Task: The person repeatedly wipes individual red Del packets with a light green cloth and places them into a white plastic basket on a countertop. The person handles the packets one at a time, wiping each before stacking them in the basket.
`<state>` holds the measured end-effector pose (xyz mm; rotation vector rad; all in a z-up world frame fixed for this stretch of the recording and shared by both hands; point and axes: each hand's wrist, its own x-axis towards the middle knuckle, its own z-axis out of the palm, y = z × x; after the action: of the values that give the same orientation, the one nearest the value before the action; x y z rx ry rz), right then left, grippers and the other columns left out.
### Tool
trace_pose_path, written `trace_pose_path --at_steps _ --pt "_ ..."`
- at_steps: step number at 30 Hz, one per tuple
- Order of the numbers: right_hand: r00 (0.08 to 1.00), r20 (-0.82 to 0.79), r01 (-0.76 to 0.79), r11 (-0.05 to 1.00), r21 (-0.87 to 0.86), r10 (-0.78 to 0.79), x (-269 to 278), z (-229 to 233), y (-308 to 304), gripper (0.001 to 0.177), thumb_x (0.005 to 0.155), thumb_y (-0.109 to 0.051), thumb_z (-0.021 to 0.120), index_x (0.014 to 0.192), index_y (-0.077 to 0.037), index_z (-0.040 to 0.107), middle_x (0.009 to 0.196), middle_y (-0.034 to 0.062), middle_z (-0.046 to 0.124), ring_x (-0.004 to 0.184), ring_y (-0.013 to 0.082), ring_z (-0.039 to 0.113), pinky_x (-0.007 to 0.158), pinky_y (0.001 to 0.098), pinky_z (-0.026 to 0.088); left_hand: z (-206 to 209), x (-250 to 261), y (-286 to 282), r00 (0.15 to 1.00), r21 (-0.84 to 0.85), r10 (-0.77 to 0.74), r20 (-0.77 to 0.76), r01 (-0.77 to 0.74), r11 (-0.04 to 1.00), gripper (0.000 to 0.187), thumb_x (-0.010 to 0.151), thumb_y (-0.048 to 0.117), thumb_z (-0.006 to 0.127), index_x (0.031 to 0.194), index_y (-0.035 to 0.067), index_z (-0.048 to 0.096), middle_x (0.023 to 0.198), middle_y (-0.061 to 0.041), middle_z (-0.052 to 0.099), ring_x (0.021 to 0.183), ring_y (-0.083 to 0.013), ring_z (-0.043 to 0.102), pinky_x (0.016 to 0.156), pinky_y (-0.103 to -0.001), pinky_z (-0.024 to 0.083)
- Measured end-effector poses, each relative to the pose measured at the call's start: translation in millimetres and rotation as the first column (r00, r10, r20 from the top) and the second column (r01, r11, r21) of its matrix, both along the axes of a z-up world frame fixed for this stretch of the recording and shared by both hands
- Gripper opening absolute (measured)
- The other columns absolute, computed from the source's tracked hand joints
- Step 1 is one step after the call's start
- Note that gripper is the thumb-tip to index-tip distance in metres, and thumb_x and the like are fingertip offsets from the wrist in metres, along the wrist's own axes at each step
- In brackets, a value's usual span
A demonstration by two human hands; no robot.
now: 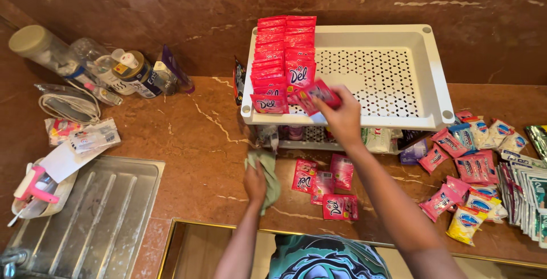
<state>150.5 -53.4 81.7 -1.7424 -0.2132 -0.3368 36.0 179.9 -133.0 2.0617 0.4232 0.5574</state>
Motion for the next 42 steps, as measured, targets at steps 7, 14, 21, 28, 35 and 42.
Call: trace_pose_path --at_steps 7,14,21,28,35,42 --pt "0.988 0.149 0.015 0.922 -0.388 0.046 63 -11 25 0.027 0.09 -0.02 0.085 0.106 -0.002 0.073 0.093 0.0117 0.067 0.085 0.0249 0.066 0.078 0.0371 0.053 -13 3 -5 0.98 0.217 -0.023 -0.199 0.067 0.974 0.039 0.105 0.036 0.05 0.117 0.003 0.066 0.108 -0.025 0.069 0.1 -0.0444 0.064 0.084 -0.053 0.049" --pt "0.995 0.079 0.101 0.756 -0.647 -0.066 50 -10 22 0.107 0.067 -0.046 0.091 0.143 0.005 0.035 0.121 0.0264 0.056 0.106 0.0405 0.063 0.084 0.0467 0.053 -6 8 -4 0.977 0.233 -0.022 -0.21 0.072 0.97 0.041 0.104 0.037 0.049 0.117 0.001 0.065 0.106 -0.025 0.07 0.1 -0.0434 0.064 0.085 -0.052 0.05" --pt "0.957 -0.222 -0.018 0.729 -0.684 -0.185 47 7 30 0.117 0.069 -0.053 0.087 0.153 0.004 0.027 0.117 0.0247 0.068 0.102 0.0396 0.068 0.085 0.0477 0.055 -3 5 -6 0.982 0.223 -0.031 -0.186 0.073 0.972 0.047 0.104 0.037 0.049 0.127 -0.002 0.062 0.11 -0.026 0.069 0.102 -0.0434 0.064 0.086 -0.051 0.05" --pt "0.972 -0.184 -0.002 0.779 -0.628 -0.147 55 4 34 0.059 0.081 -0.048 0.082 0.116 -0.007 0.058 0.109 0.0156 0.072 0.101 0.0349 0.069 0.082 0.0472 0.053 0 5 -6 0.979 0.245 -0.019 -0.203 0.069 0.967 0.044 0.105 0.037 0.049 0.122 -0.001 0.064 0.111 -0.025 0.069 0.104 -0.0429 0.064 0.088 -0.05 0.05" --pt "0.99 -0.117 0.004 0.85 -0.527 -0.077 68 7 42 0.059 0.085 -0.044 0.079 0.128 -0.013 0.054 0.114 0.0061 0.072 0.106 0.0282 0.071 0.087 0.0444 0.054 -4 2 -6 0.967 0.231 -0.009 -0.254 0.07 0.97 0.041 0.105 0.037 0.049 0.116 0.001 0.065 0.109 -0.023 0.07 0.103 -0.0423 0.064 0.088 -0.051 0.049" --pt "0.97 -0.243 -0.152 0.749 -0.645 -0.012 46 4 34 0.11 0.067 -0.037 0.091 0.151 -0.013 0.024 0.127 0.0238 0.056 0.114 0.0418 0.061 0.089 0.0509 0.052 -8 2 -7 0.981 0.215 -0.02 -0.195 0.062 0.975 0.04 0.104 0.036 0.05 0.117 0.001 0.065 0.108 -0.023 0.069 0.101 -0.0427 0.064 0.085 -0.051 0.049"
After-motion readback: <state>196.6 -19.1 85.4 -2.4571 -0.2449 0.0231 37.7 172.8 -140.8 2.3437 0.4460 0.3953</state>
